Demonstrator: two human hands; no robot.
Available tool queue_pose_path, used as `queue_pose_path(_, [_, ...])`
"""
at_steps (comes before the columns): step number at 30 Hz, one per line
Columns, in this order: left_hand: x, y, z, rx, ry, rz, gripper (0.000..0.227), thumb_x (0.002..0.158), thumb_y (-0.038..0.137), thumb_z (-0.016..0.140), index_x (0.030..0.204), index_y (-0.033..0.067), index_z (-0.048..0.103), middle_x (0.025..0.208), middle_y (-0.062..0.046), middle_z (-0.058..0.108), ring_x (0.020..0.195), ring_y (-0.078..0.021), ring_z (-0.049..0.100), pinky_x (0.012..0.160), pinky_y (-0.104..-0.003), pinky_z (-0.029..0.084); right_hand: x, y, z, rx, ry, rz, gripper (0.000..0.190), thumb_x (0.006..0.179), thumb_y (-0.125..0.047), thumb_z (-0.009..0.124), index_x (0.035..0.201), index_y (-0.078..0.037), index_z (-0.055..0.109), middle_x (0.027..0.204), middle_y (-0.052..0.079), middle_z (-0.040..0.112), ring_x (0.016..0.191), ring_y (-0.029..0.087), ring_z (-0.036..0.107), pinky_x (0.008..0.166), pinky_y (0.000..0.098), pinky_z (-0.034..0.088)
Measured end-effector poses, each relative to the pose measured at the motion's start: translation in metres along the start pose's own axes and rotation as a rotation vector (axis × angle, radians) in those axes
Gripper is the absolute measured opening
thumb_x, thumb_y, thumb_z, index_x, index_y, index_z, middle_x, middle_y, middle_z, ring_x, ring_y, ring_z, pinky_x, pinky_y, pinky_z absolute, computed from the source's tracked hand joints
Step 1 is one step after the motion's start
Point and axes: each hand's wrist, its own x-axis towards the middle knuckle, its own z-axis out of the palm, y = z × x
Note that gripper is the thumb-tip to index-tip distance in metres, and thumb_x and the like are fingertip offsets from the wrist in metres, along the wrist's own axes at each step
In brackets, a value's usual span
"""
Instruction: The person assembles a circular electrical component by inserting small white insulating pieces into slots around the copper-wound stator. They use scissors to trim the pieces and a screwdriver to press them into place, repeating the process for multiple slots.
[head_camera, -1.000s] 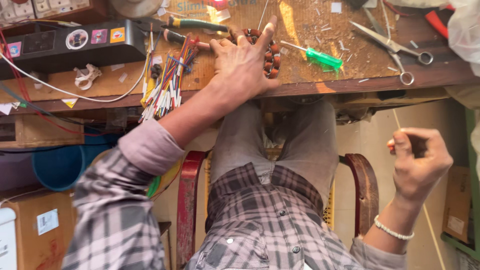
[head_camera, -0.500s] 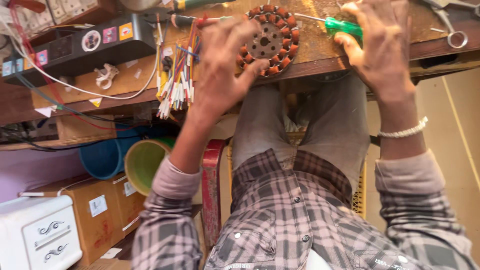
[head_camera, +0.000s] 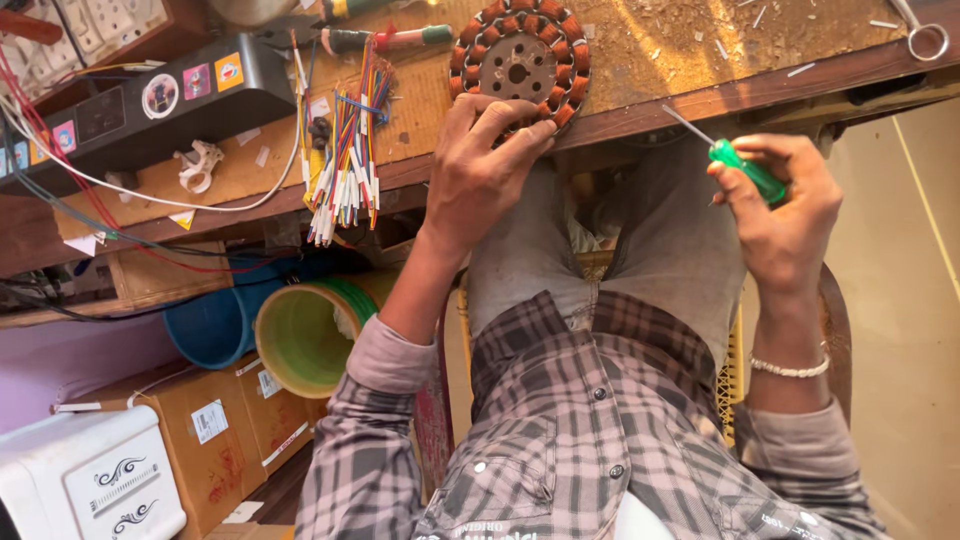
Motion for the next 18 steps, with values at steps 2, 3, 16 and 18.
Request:
queue_pose_path(2, [-0.001,0.001,0.002,0.059,0.037,0.024,0.022,0.088,0.009,0.081,0.109,0.0109,0.075,0.112,-0.001,0.068,0.106,-0.0256,0.062,0.092,-0.040,0.052,-0.009,0.002,0.004,0.044,0.030,0.046,0.019,0.112,-0.001,0.072,0.125,0.005,0.059,0.110,0.013,0.071,0.096,0.014,0.070,0.082,0.0256,0.059])
queue_pose_path(3, [-0.001,0.001,0.003,0.099,0.065,0.047,0.022,0.087,0.008,0.081,0.108,0.0099,0.075,0.111,-0.002,0.068,0.105,-0.0257,0.063,0.090,-0.040,0.052,-0.013,0.003,0.007,0.045,0.038,0.059,0.020,0.111,-0.001,0.073,0.124,0.005,0.059,0.108,0.013,0.070,0.093,0.014,0.069,0.082,0.0252,0.058])
queue_pose_path(16, [0.008,0.011,0.019,-0.199,0.164,-0.234,0.017,0.098,0.018,0.082,0.113,0.0119,0.077,0.111,0.000,0.074,0.105,-0.0199,0.068,0.088,-0.033,0.058,-0.026,-0.010,0.014,0.124,0.036,-0.053,0.025,0.113,-0.010,0.074,0.127,0.003,0.058,0.109,0.012,0.069,0.096,0.014,0.070,0.079,0.0250,0.060])
queue_pose_path(18, [0.009,0.012,0.019,-0.171,0.165,-0.226,0.028,0.091,0.026,0.085,0.111,0.0103,0.074,0.109,-0.002,0.071,0.104,-0.0219,0.066,0.091,-0.036,0.056,-0.016,-0.015,0.005,0.074,0.047,-0.064,0.024,0.115,-0.008,0.074,0.128,0.003,0.058,0.108,0.013,0.070,0.094,0.014,0.069,0.080,0.0252,0.059])
